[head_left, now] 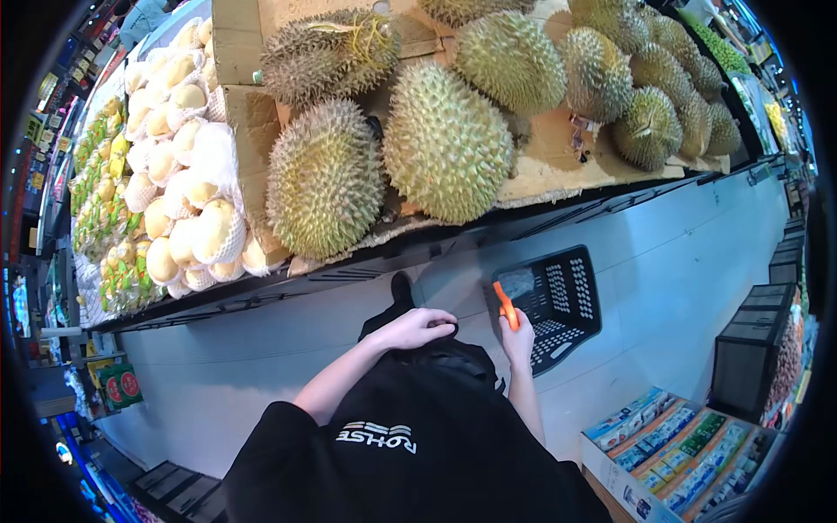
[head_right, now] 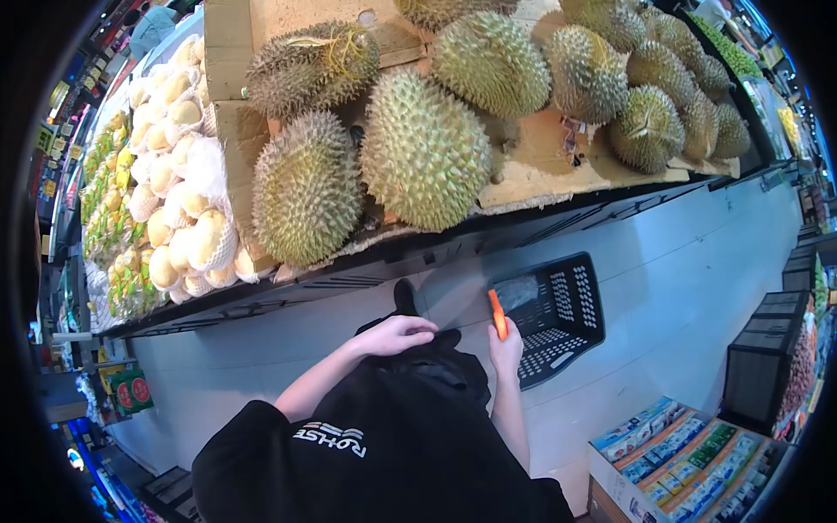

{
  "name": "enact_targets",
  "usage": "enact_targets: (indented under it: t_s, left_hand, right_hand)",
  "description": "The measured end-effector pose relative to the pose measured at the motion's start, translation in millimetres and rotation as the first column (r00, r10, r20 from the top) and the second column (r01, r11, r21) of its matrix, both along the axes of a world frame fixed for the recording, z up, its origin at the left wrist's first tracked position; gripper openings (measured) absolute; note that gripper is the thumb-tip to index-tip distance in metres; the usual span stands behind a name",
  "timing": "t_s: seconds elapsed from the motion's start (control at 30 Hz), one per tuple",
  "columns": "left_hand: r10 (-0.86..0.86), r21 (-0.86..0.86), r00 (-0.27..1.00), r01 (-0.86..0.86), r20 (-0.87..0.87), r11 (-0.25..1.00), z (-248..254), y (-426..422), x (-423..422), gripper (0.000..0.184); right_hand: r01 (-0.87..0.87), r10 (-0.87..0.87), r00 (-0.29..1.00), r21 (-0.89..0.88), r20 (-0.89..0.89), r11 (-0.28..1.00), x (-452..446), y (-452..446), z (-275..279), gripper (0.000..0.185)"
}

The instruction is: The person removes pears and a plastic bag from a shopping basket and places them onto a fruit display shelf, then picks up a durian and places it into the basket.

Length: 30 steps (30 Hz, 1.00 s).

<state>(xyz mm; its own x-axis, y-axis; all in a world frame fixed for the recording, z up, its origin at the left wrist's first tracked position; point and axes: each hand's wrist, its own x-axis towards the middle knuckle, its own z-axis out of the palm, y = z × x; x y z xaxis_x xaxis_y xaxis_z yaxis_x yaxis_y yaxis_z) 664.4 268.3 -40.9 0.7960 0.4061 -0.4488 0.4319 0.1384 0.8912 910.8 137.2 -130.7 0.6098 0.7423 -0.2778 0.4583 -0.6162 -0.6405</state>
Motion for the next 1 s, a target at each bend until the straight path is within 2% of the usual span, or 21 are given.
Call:
enact_targets:
  t_s: [0.07,0.1,0.17,0.2,0.27,0.3,0.37,0.4,0.43,0.5,0.57,0.63,0.7,0.77,0.8,0.83,0.87,0.93,0.97,1.0]
  left_hand:
    - [-0.019,-0.029,0.997,0.022,0.077,0.999,37,19,-16,0.041]
    - [-0.037,-0.030,0.994,0.040,0.102,0.999,60,30,-25,0.040]
    - [-0.075,-0.047,0.973,0.087,0.219,0.995,104,55,-45,0.037]
    - [-0.047,-0.052,0.936,0.069,0.350,0.996,121,66,-58,0.035]
    - [-0.010,0.084,0.859,-0.039,0.512,0.996,145,93,-82,0.029]
    - [0.003,0.157,0.829,-0.109,0.559,0.981,154,106,-95,0.027]
    - [0.244,0.094,0.792,-0.353,0.559,0.931,169,126,-117,0.019]
    - [0.372,0.006,0.671,-0.489,0.641,0.872,169,135,-122,0.016]
    - [0.484,-0.098,0.523,-0.602,0.702,0.792,169,144,-126,0.015]
    - [0.571,-0.123,0.323,-0.785,0.755,0.607,180,171,-125,0.018]
    - [0.656,-0.212,0.167,-0.863,0.736,0.458,182,200,-124,0.018]
    - [0.719,-0.269,0.063,-0.901,0.692,0.339,182,224,-123,0.017]
    - [0.725,-0.290,0.060,-0.891,0.686,0.348,180,242,-126,0.021]
    - [0.777,-0.194,0.020,-0.964,0.630,0.182,178,258,-123,0.028]
    - [0.800,-0.162,0.063,-0.967,0.597,0.197,172,265,-127,0.036]
    - [0.799,-0.163,0.058,-0.968,0.599,0.192,168,272,-129,0.036]
    - [0.824,-0.145,0.043,-0.978,0.565,0.150,164,279,-130,0.039]
    - [0.858,-0.089,0.032,-0.992,0.513,0.091,156,292,-130,0.047]
    - [0.858,-0.091,0.020,-0.993,0.513,0.078,149,299,-129,0.047]
    - [0.869,-0.070,0.026,-0.995,0.493,0.070,144,307,-127,0.048]
  right_hand:
    - [0.040,-0.038,0.999,0.057,-0.028,0.998,-1,18,-1,0.048]
    - [0.102,-0.090,0.992,0.150,-0.089,0.983,-2,28,-10,0.042]
    - [0.255,-0.169,0.939,0.276,-0.299,0.927,-10,56,16,0.034]
    - [0.264,-0.143,0.926,0.331,-0.349,0.906,-8,69,29,0.029]
    - [0.327,-0.101,0.891,0.472,-0.443,0.818,-16,103,71,0.021]
    - [0.302,-0.094,0.915,0.512,-0.392,0.804,-17,120,90,0.020]
    - [0.234,-0.067,0.954,0.584,-0.293,0.777,-28,156,145,0.019]
    - [0.230,-0.051,0.954,0.613,-0.295,0.756,-34,171,170,0.019]
    - [0.151,0.022,0.970,0.674,-0.242,0.723,-42,187,198,0.019]
    - [0.007,0.174,0.972,0.761,-0.157,0.649,-51,218,236,0.020]
    - [-0.112,0.403,0.899,0.801,-0.170,0.588,-69,258,277,0.022]
    - [-0.225,0.527,0.833,0.764,-0.172,0.605,-87,305,304,0.025]
    - [-0.337,0.573,0.810,0.700,-0.125,0.629,-98,355,320,0.027]
    - [-0.399,0.617,0.771,0.633,-0.161,0.664,-98,408,318,0.030]
    - [-0.432,0.594,0.798,0.589,-0.103,0.682,-98,432,315,0.030]
    - [-0.462,0.572,0.819,0.543,-0.041,0.701,-96,454,310,0.031]
    - [-0.468,0.578,0.815,0.545,-0.037,0.696,-90,479,299,0.031]
    - [-0.457,0.487,0.873,0.414,0.038,0.787,-80,516,282,0.037]
    - [-0.468,0.498,0.866,0.414,0.041,0.781,-82,519,285,0.037]
    - [-0.424,0.468,0.882,0.340,-0.055,0.839,-85,521,289,0.042]
